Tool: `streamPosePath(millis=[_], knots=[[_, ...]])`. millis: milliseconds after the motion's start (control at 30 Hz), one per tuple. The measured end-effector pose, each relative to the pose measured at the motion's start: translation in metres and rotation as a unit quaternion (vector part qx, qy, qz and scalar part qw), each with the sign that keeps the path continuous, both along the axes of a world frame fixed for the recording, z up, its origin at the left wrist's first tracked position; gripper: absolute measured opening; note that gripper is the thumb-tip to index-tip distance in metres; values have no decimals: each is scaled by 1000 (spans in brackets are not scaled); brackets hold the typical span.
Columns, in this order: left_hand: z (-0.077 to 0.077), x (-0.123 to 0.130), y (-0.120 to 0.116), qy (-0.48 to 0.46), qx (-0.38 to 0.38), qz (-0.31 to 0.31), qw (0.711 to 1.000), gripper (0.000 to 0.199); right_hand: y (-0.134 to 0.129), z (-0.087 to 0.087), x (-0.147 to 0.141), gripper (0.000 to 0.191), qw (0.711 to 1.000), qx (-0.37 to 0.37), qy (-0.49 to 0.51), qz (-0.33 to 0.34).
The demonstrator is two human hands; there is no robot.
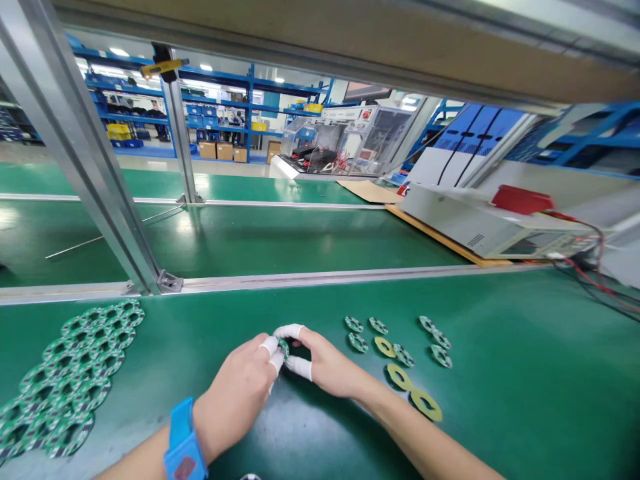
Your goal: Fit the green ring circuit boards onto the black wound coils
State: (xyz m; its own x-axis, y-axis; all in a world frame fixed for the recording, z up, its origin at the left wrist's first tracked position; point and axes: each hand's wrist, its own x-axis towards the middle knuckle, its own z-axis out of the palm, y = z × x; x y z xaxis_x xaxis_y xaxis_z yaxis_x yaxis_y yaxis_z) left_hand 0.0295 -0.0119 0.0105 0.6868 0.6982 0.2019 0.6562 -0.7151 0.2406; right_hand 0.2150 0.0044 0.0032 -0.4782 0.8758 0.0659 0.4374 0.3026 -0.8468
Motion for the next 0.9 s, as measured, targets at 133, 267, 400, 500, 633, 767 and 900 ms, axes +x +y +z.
streamPosePath(millis=[133,267,400,500,633,767,900], knots=[[-9,0,-3,23,63,-45,997,27,-6,-10,-5,34,999,45,4,-24],[-20,-1,-7,24,77,-53,995,35,-10,-11,-8,36,996,72,0,-47],[-23,-1,-8,25,68,-44,996,40,-7,10,0,39,996,74,-39,-19],[-17,-4,-1,-52,1,-8,999,38,-5,33,14,21,995,26,-95,4],[-4,-8,12,-187,-165,76,965,50,-10,53,26,14,976,-65,-129,162],[-3,-6,16,-199,-283,94,934,59,-20,60,19,11,933,-135,-108,314],[-5,-1,16,-220,-283,107,927,50,-32,55,9,13,926,-86,-118,348]])
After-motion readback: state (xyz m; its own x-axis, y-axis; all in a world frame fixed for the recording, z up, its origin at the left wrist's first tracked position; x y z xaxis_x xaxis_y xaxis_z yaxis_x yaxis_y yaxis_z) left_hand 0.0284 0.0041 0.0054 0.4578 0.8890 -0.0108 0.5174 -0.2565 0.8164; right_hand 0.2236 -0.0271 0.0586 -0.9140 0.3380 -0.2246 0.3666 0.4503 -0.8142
